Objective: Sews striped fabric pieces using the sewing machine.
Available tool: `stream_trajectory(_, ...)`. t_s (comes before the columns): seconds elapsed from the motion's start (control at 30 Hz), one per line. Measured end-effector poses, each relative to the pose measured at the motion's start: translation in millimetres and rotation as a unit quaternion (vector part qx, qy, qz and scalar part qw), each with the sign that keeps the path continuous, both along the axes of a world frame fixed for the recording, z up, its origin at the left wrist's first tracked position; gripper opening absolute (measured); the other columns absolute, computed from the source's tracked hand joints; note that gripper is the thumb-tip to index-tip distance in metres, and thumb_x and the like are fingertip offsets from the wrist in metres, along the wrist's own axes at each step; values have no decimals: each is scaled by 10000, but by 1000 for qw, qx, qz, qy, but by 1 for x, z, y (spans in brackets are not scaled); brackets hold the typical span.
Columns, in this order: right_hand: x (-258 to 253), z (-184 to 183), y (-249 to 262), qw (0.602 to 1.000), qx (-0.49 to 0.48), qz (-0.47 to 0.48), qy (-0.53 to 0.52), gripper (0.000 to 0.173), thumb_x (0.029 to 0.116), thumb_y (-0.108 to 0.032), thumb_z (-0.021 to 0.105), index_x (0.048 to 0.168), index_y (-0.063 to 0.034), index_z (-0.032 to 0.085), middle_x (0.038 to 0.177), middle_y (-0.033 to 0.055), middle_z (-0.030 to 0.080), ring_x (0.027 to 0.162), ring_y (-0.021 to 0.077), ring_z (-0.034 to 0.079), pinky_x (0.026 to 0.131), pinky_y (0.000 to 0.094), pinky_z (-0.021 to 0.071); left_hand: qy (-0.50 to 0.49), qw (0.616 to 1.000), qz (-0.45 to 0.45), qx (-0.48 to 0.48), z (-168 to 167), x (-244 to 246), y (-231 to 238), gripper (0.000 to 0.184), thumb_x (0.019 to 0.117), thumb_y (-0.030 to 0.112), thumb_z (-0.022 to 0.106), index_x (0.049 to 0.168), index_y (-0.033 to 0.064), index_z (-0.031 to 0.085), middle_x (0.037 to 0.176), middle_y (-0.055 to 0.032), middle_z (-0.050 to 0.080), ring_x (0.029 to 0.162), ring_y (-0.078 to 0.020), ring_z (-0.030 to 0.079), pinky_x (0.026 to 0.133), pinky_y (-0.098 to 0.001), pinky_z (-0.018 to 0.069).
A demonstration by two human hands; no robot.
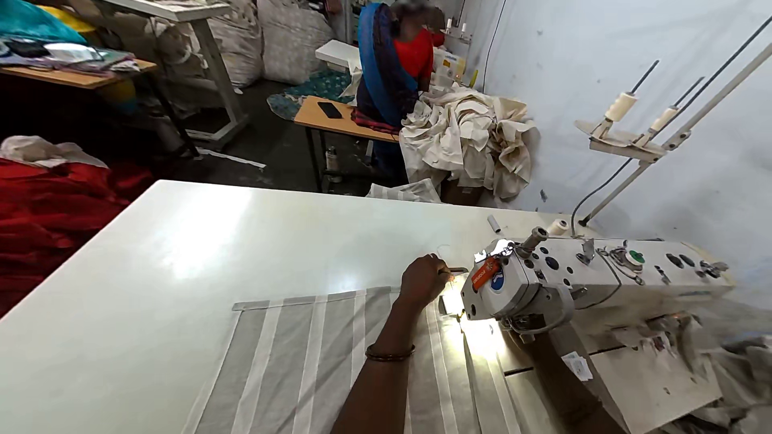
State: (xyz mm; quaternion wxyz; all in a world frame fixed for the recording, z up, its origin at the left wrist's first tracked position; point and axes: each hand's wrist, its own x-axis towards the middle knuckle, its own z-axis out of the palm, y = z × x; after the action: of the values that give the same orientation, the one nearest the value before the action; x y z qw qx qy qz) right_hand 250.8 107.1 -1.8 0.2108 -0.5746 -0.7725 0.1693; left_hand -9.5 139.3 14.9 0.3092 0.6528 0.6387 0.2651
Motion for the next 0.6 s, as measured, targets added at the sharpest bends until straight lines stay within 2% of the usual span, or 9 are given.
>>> stream_trajectory(0.07,5,-26,11,997,33,43,56,348,934,-126,675,1130,162,659,1126,284,686,1079,276,657,988,292,500,-5,1000,23,13,-2,1,-1,241,1038,235,593,1046,52,750,1104,-129,687,1050,-298,658,920,-530,513)
stream_trajectory(0.13,-6,-7,9,997,-66,41,15,392,979,-178,658,1205,143,647,1210,275,674,1159,263,637,1050,309,462,-8,999,41,27,-1,3,-3,244,1042,236,587,1027,49,743,1132,-129,677,1037,-301,660,895,-537,519)
stream_trajectory(0.2,-13,1,1,998,-49,30,3,328,960,-140,643,1146,128,682,1143,256,704,1088,236,667,992,286,489,-2,998,51,42,0,7,-5,235,1039,222,599,1008,19,713,1161,-160,652,1032,-338,657,865,-562,525)
stream_trajectory(0.27,-32,49,-13,976,-216,-40,-16,341,1035,-52,552,1341,96,578,1362,193,611,1248,132,548,1082,221,382,2,996,59,74,-2,10,-6,224,1030,196,616,1037,-11,700,1211,-188,634,1064,-361,650,876,-566,531)
stream_trajectory(0.37,-31,40,-10,976,-215,-32,10,328,1038,-17,527,1327,134,556,1342,240,595,1226,153,549,1052,192,396,23,990,40,134,-9,13,-5,176,1004,159,646,1005,1,724,1323,-146,607,1135,-342,624,906,-519,537)
stream_trajectory(0.43,-26,19,-10,989,-143,1,24,325,1021,-22,538,1265,191,571,1264,313,624,1171,226,597,1002,184,433,28,988,20,151,-9,15,-5,155,992,123,648,962,0,737,1375,-140,589,1170,-349,607,927,-516,532)
stream_trajectory(0.5,-27,15,-12,984,-155,-42,81,313,1032,13,517,1286,193,544,1286,313,599,1182,235,571,1018,210,424,24,987,21,154,-9,16,-5,156,993,114,640,954,-1,738,1376,-139,588,1163,-349,610,923,-520,536)
stream_trajectory(0.57,-15,22,-9,982,-165,-56,67,328,1040,-13,515,1323,147,558,1335,253,607,1233,191,560,1066,243,407,-5,982,52,182,-12,13,-6,153,998,103,633,973,-19,721,1352,-158,597,1128,-359,622,907,-527,538)
stream_trajectory(0.6,-1,7,-1,992,-97,-48,68,308,1001,-25,553,1247,154,605,1247,258,645,1164,214,598,1029,285,450,-25,977,73,198,-11,9,-7,159,1002,93,622,1001,-36,714,1338,-181,598,1116,-373,625,906,-539,534)
